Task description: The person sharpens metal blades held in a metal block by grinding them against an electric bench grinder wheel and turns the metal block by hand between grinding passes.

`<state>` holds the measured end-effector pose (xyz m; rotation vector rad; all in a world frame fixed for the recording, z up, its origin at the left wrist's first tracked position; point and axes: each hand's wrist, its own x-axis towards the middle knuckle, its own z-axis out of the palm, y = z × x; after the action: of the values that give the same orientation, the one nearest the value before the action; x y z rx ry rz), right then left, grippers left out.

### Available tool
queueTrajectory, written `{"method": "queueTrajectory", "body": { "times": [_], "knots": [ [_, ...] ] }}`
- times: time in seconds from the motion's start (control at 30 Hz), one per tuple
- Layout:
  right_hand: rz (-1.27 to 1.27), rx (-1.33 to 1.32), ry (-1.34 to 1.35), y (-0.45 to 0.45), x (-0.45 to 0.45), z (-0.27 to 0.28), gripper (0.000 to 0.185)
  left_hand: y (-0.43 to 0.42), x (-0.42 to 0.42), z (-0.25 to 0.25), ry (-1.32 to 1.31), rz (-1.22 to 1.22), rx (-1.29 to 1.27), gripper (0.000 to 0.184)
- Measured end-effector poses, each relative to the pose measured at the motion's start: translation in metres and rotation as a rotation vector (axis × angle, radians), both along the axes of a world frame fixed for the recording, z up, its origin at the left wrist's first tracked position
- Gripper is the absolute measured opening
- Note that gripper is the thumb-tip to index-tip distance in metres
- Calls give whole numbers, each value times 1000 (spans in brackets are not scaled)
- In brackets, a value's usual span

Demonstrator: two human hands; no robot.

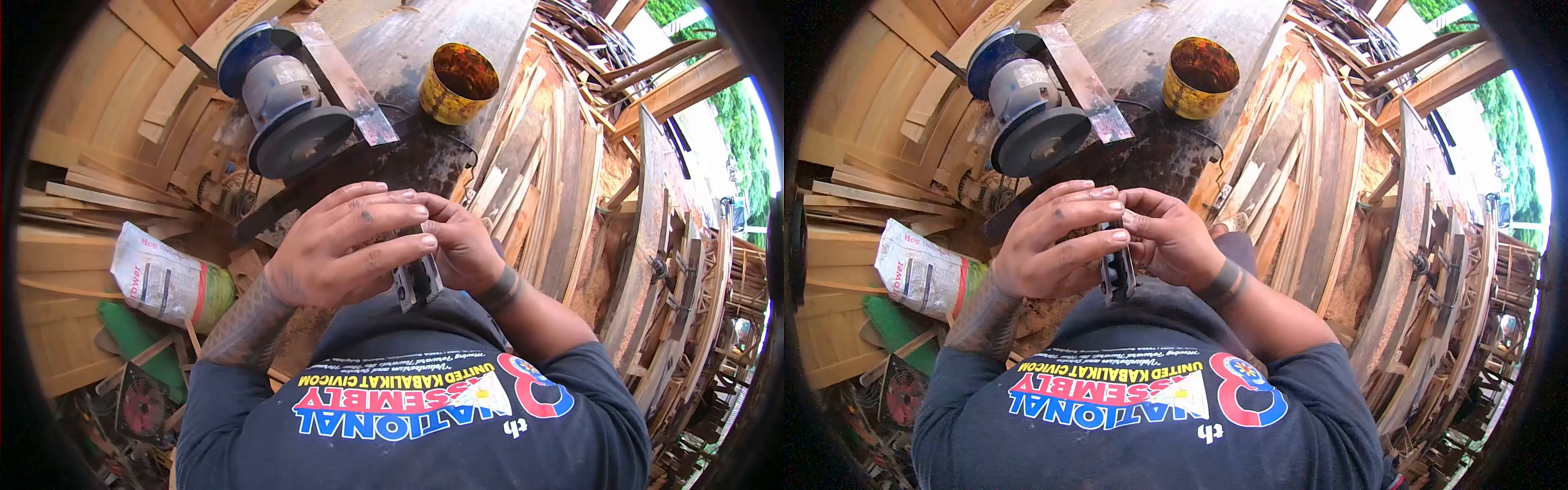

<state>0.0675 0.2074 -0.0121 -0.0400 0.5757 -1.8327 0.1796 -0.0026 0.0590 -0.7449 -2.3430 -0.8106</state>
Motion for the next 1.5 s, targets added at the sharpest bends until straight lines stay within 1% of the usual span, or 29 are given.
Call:
{"method": "queueTrajectory", "body": {
  "times": [0.13,0.2,0.63,0.73,1.03,1.1,1.2,1.3,1.4,1.5],
  "knots": [
    [23,22,25,1,3,-1,30,-2,-2,-6,-39,-74,17,51],
    [19,-16,29,2,3,-5,30,-2,-2,-10,-62,-111,43,53],
    [39,-70,-5,1,3,-7,30,-2,-4,-8,-1,-91,20,51],
    [13,-23,6,0,5,-4,29,-2,-3,-9,-1,-93,28,52],
    [-12,-1,-15,-2,5,0,30,-4,1,-9,19,-84,48,51],
    [-6,-22,32,0,4,1,31,-7,3,-10,43,-90,54,52],
    [8,-47,50,0,7,7,32,0,6,-8,89,-61,77,46],
    [48,-35,65,-2,11,15,33,-1,9,8,-5,-107,13,42],
    [70,-46,21,-3,13,12,33,0,10,5,9,-110,-34,44],
    [53,-24,144,-8,17,14,30,0,15,9,-23,-86,-62,44]
  ]
}}
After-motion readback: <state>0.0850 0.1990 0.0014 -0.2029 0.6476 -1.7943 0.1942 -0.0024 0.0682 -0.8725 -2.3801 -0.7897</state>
